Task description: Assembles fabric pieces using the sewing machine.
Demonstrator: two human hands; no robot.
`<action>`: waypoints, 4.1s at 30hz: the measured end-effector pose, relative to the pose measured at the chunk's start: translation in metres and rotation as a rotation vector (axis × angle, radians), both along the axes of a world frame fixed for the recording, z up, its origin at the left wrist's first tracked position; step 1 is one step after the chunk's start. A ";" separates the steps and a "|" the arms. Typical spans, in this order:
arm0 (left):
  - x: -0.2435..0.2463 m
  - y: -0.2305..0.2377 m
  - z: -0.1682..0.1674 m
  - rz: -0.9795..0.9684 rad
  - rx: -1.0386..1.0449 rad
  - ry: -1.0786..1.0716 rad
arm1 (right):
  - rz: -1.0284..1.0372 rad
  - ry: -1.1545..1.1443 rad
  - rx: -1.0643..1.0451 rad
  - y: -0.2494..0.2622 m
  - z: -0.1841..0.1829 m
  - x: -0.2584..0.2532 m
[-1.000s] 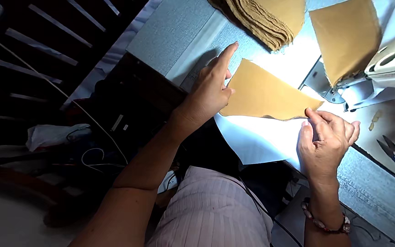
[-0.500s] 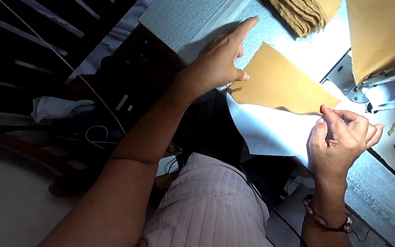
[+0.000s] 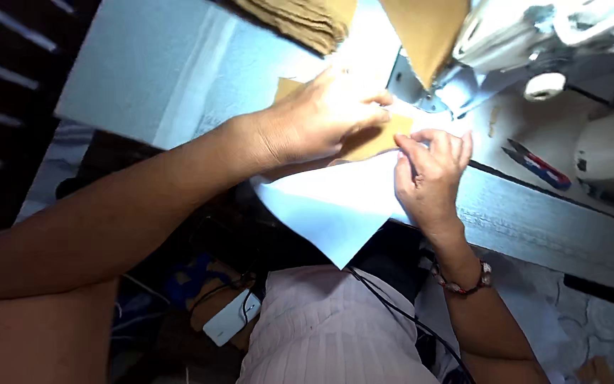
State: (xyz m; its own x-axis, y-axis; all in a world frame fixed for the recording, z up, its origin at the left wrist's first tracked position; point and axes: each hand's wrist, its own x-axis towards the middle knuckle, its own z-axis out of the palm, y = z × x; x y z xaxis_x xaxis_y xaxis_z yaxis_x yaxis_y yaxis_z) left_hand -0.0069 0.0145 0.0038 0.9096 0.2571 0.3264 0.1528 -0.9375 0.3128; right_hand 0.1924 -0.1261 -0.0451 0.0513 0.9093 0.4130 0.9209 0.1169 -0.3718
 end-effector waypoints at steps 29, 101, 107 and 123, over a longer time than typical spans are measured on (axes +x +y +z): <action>0.050 0.018 -0.045 -0.144 -0.025 0.054 | 0.028 -0.086 -0.195 0.038 0.028 0.053; 0.021 -0.044 -0.037 0.064 -0.111 -0.072 | 0.075 -0.098 0.014 -0.031 0.009 0.006; 0.029 -0.040 -0.040 0.074 -0.109 -0.070 | 0.089 -0.083 -0.013 -0.025 0.014 0.013; 0.063 -0.008 -0.035 0.128 -0.097 -0.016 | 0.101 -0.151 -0.151 0.001 0.026 0.042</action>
State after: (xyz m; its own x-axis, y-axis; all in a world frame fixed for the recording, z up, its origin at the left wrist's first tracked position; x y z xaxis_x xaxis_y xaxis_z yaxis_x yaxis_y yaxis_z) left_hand 0.0557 0.0062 -0.0307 0.8624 0.4015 0.3084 0.2635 -0.8761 0.4038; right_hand 0.2345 -0.1250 -0.0186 -0.0952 0.9586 0.2683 0.9537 0.1650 -0.2514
